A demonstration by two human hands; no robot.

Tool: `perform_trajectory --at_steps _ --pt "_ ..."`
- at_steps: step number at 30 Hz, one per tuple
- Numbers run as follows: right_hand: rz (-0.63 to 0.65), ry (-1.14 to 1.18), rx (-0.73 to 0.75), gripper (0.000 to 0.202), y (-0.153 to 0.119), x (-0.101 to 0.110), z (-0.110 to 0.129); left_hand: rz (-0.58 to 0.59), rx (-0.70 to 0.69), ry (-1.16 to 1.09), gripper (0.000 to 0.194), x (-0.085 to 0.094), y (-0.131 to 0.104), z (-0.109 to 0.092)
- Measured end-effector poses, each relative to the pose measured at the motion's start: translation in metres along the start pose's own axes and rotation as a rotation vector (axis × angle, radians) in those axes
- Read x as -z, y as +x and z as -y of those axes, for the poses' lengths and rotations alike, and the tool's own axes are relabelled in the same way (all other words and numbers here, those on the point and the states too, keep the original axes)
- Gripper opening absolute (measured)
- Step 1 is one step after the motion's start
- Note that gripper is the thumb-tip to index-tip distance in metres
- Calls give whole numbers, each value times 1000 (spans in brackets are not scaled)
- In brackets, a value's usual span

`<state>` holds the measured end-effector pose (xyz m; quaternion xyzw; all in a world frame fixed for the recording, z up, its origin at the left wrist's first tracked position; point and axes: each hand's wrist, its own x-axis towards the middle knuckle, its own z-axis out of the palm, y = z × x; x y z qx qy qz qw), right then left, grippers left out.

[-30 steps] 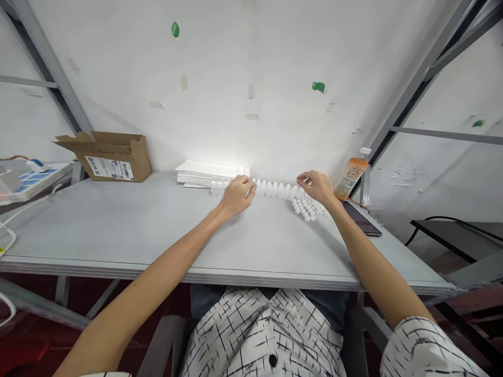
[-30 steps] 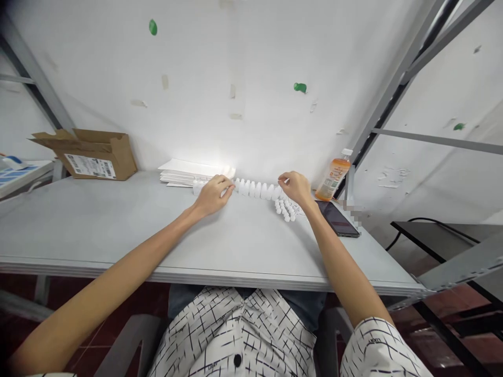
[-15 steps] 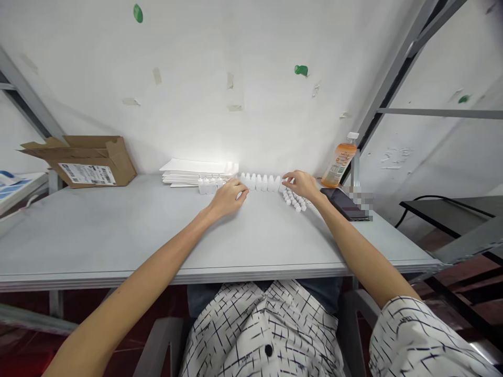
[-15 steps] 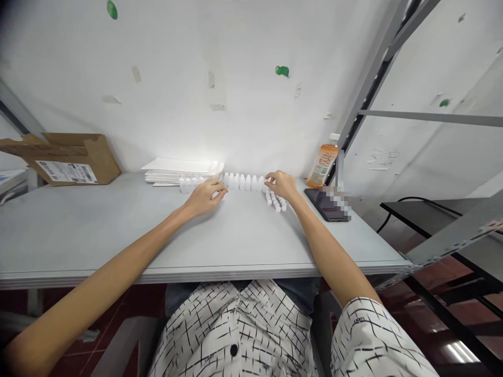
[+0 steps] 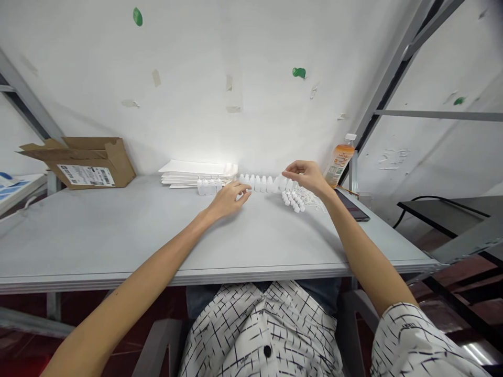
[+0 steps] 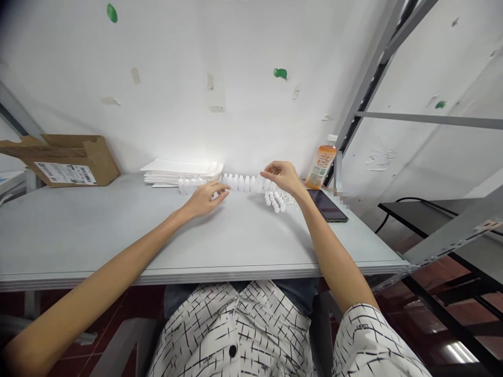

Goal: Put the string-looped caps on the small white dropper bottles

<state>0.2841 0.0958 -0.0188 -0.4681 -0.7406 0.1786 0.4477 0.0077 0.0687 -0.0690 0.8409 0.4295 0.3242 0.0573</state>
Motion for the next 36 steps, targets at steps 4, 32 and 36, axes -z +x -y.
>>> perform_trajectory --at_steps 4,32,36 --pt "228 242 -27 36 -13 -29 24 0 -8 -106 51 -3 -2 -5" --pt "297 -858 -405 14 1 43 -63 150 79 4 41 2 -4 -7" --pt "289 -847 -353 16 3 42 -66 149 67 -6 41 1 -3 -7"
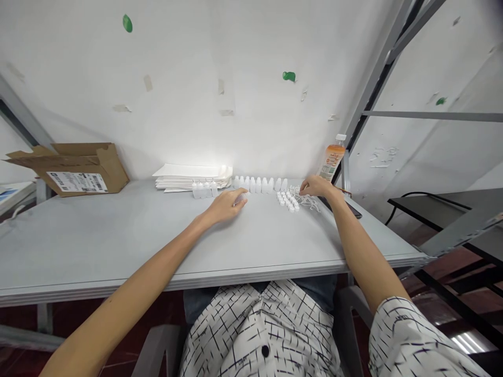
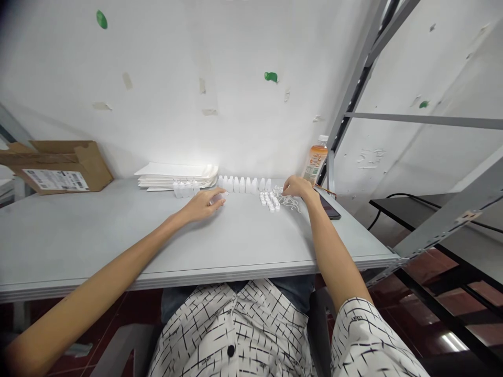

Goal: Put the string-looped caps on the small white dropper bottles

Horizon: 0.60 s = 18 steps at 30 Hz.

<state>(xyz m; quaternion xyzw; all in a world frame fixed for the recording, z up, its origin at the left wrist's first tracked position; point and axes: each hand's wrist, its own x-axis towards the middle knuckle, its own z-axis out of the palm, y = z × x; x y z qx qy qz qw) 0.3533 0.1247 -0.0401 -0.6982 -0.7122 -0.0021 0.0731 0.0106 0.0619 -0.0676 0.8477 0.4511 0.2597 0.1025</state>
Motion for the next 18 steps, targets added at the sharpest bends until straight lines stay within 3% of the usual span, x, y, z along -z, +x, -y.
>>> perform_trajectory --at_steps 10,18 --pt "-59 66 -9 25 -5 -1 9 -9 -21 24 41 -2 0 2" --pt "-159 463 26 20 -10 13 6 -6 -16 34 41 -3 0 3"
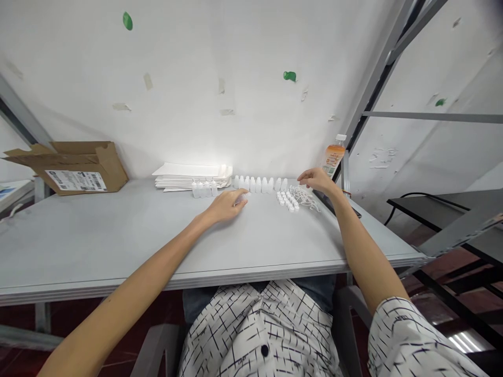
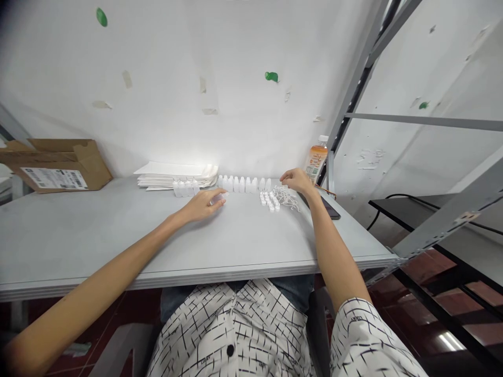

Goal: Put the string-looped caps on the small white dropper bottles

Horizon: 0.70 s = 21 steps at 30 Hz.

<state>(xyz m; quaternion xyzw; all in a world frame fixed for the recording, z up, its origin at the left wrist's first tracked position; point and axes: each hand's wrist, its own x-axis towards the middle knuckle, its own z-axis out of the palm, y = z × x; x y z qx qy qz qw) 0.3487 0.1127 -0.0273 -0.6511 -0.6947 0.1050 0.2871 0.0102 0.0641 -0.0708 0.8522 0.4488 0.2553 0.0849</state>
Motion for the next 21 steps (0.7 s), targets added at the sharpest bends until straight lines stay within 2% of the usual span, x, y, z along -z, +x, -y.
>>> perform_trajectory --at_steps 5,10,15,21 --pt "48 399 8 18 -16 9 24 15 12 -8 42 1 0 -2" --pt "235 647 147 27 -24 4 45 17 1 -14 44 0 -1 -3" --pt "418 687 227 35 -27 -20 64 23 -9 -52 45 -3 -1 -5" --pt "564 650 292 33 -37 -40 80 115 -21 -123 51 1 -3 -13"
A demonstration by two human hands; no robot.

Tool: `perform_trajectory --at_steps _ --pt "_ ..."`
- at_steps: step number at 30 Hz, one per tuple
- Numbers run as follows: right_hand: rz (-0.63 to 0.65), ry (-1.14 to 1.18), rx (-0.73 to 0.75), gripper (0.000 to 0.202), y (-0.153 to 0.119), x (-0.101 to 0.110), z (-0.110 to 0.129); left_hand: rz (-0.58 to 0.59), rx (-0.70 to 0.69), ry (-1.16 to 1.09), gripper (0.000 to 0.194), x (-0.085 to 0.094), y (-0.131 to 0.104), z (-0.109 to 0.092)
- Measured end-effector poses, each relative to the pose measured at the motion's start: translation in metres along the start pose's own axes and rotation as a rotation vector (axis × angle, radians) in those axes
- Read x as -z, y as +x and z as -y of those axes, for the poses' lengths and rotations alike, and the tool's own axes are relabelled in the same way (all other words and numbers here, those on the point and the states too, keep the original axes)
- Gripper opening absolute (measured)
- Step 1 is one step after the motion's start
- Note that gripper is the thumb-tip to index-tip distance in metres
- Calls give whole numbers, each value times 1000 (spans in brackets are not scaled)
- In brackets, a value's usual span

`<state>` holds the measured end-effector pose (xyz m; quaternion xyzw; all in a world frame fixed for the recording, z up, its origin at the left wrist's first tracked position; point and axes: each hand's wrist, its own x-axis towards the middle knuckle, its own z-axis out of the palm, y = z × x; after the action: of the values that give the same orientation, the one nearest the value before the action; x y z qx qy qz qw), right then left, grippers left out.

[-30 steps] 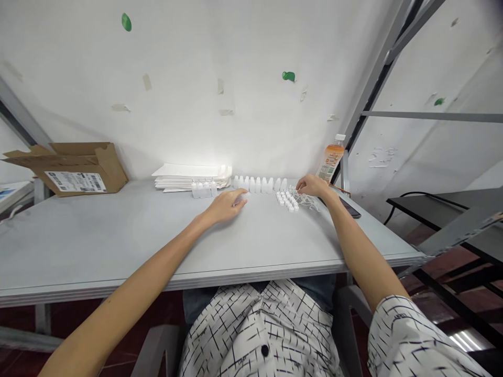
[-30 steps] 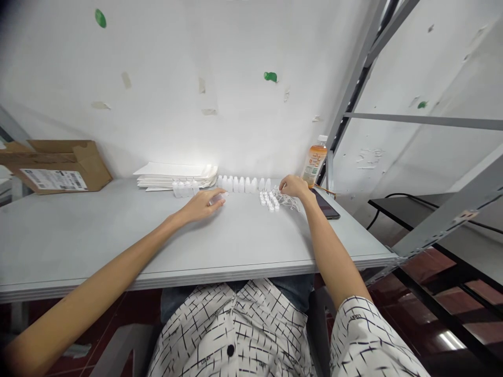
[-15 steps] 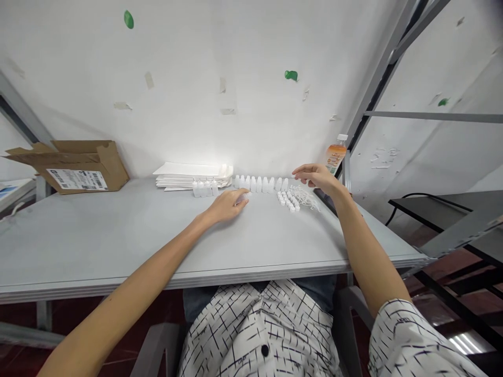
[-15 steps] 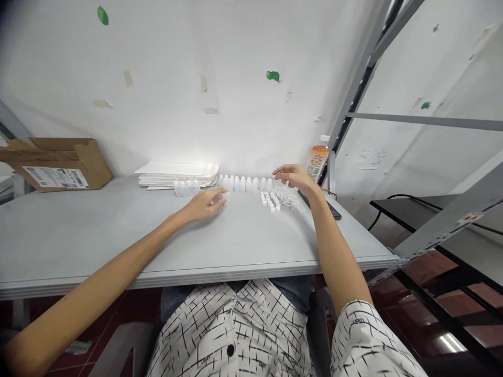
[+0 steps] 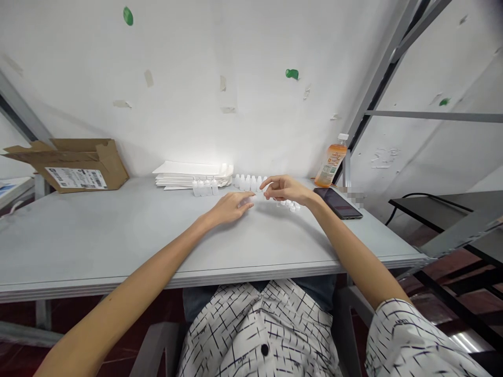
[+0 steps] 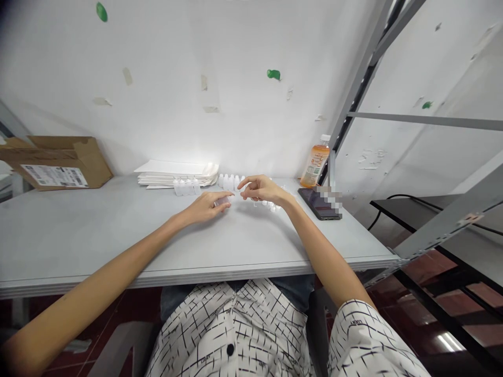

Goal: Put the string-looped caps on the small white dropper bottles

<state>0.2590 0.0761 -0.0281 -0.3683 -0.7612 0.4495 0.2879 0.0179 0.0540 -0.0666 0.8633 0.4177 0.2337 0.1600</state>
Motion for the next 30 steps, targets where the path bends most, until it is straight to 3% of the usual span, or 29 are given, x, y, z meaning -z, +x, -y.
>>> perform_trajectory --at_steps 5,12,23,30 --pt "98 -37 -1 32 2 -5 -5 12 -12 19 48 1 -1 -4" --pt "122 -46 16 28 4 -13 -5 44 -44 10 37 1 -2 -7" --pt "-23 -77 20 28 4 -24 -2 65 -46 -19 34 0 -1 -3" --pt "-134 -7 52 31 4 -28 -2 21 -11 42 43 2 -2 -7"
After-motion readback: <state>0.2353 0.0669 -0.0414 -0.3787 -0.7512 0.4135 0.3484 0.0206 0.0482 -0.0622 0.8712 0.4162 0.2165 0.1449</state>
